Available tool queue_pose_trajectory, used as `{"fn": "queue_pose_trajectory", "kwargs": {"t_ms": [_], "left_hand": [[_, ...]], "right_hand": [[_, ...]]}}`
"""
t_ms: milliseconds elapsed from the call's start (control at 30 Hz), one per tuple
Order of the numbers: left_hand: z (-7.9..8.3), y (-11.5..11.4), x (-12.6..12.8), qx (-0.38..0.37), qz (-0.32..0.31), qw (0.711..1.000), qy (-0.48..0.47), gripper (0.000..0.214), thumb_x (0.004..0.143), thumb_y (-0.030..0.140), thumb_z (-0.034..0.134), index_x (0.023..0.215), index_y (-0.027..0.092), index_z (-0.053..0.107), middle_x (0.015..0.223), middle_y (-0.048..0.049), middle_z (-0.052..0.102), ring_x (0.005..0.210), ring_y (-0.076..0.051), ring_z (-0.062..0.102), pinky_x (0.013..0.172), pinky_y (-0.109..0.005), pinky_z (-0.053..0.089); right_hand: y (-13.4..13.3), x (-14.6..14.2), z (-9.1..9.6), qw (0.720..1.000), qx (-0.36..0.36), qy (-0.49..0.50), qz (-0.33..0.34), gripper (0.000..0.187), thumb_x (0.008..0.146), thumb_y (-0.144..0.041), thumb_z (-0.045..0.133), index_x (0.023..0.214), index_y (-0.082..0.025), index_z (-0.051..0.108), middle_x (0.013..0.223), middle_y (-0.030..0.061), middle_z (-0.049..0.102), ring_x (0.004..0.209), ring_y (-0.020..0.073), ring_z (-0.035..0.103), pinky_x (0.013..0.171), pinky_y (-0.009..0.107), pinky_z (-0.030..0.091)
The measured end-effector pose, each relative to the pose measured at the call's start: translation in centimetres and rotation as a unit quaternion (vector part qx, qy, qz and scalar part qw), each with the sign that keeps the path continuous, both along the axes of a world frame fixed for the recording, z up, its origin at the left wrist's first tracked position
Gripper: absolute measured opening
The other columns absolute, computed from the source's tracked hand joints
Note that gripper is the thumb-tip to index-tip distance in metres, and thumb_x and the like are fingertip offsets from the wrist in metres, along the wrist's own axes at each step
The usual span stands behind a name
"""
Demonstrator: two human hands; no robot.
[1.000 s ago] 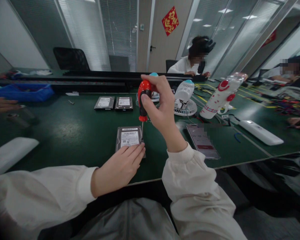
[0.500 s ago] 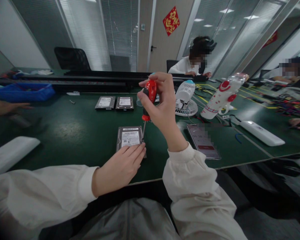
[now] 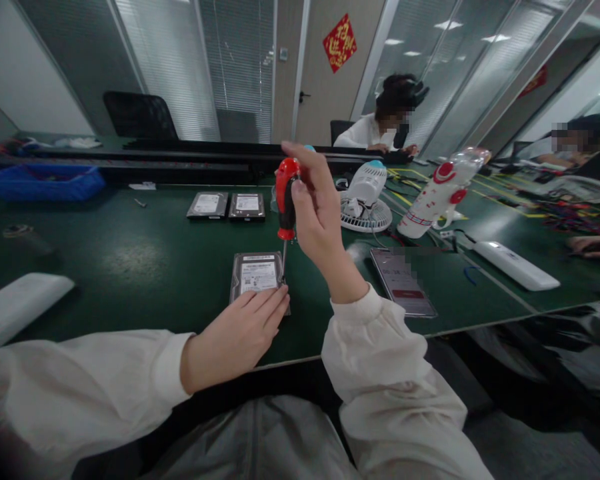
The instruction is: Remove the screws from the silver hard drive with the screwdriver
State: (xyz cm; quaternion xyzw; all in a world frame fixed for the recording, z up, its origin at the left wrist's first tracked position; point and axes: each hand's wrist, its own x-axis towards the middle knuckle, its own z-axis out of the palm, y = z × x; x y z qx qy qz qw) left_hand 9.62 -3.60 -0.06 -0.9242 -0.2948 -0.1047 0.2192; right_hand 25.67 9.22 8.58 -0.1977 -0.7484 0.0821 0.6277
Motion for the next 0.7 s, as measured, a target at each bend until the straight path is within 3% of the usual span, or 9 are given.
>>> {"fn": "queue_pose_trajectory", "kwargs": {"t_ms": [133, 267, 367, 500, 600, 700], "left_hand": [[-0.03, 0.01, -0.06, 0.000, 0.000, 1.000, -0.001, 0.049, 0.099, 0.020, 0.039, 0.141, -0.004, 0.048, 0.146, -0.0253, 0.050, 0.131, -0.033, 0.051, 0.099, -0.041, 0.043], [-0.04, 0.05, -0.10, 0.002, 0.001, 1.000, 0.001, 0.049, 0.100, 0.020, 0.037, 0.141, -0.003, 0.048, 0.147, -0.0251, 0.050, 0.131, -0.033, 0.050, 0.098, -0.041, 0.043], [-0.03, 0.04, -0.07, 0.001, 0.001, 1.000, 0.002, 0.049, 0.100, 0.020, 0.038, 0.141, -0.004, 0.048, 0.146, -0.0256, 0.050, 0.131, -0.034, 0.051, 0.098, -0.042, 0.043], [-0.03, 0.02, -0.05, 0.002, 0.001, 1.000, -0.002, 0.049, 0.100, 0.020, 0.039, 0.142, -0.004, 0.047, 0.147, -0.0249, 0.050, 0.130, -0.033, 0.051, 0.099, -0.041, 0.043], [-0.01, 0.02, -0.06, 0.002, 0.002, 1.000, 0.003, 0.049, 0.100, 0.020, 0.038, 0.142, -0.003, 0.048, 0.147, -0.0245, 0.050, 0.131, -0.033, 0.051, 0.099, -0.041, 0.043], [0.02, 0.03, -0.08, 0.007, 0.004, 1.000, 0.006, 0.049, 0.100, 0.021, 0.037, 0.141, -0.003, 0.048, 0.147, -0.0245, 0.050, 0.132, -0.033, 0.050, 0.100, -0.041, 0.043]], "right_hand": [[-0.04, -0.29, 0.13, 1.000, 0.021, 0.011, 0.002, 0.028, 0.093, -0.052, 0.052, 0.116, -0.036, 0.058, 0.106, 0.0009, 0.064, 0.099, 0.0211, 0.068, 0.089, 0.042, 0.059], [0.16, -0.48, 0.08, 0.999, 0.041, 0.029, -0.002, 0.041, 0.083, -0.045, 0.071, 0.113, -0.034, 0.047, 0.106, -0.0021, 0.061, 0.095, 0.0176, 0.070, 0.089, 0.042, 0.060], [0.21, -0.41, -0.06, 0.999, 0.020, 0.039, 0.021, 0.037, 0.087, -0.042, 0.068, 0.113, -0.034, 0.043, 0.106, -0.0021, 0.062, 0.098, 0.0179, 0.071, 0.088, 0.042, 0.060], [-0.06, -0.17, 0.04, 1.000, 0.019, 0.019, 0.008, 0.031, 0.087, -0.044, 0.067, 0.113, -0.033, 0.054, 0.113, 0.0002, 0.065, 0.101, 0.0191, 0.068, 0.093, 0.044, 0.059], [-0.19, -0.11, 0.10, 0.999, 0.024, 0.019, -0.025, 0.035, 0.085, -0.051, 0.067, 0.116, -0.035, 0.060, 0.113, 0.0016, 0.064, 0.105, 0.0211, 0.066, 0.090, 0.043, 0.061], [-0.12, -0.14, 0.00, 1.000, -0.003, 0.025, -0.014, 0.042, 0.087, -0.060, 0.059, 0.122, -0.038, 0.056, 0.111, 0.0015, 0.065, 0.099, 0.0211, 0.067, 0.085, 0.042, 0.062]]}}
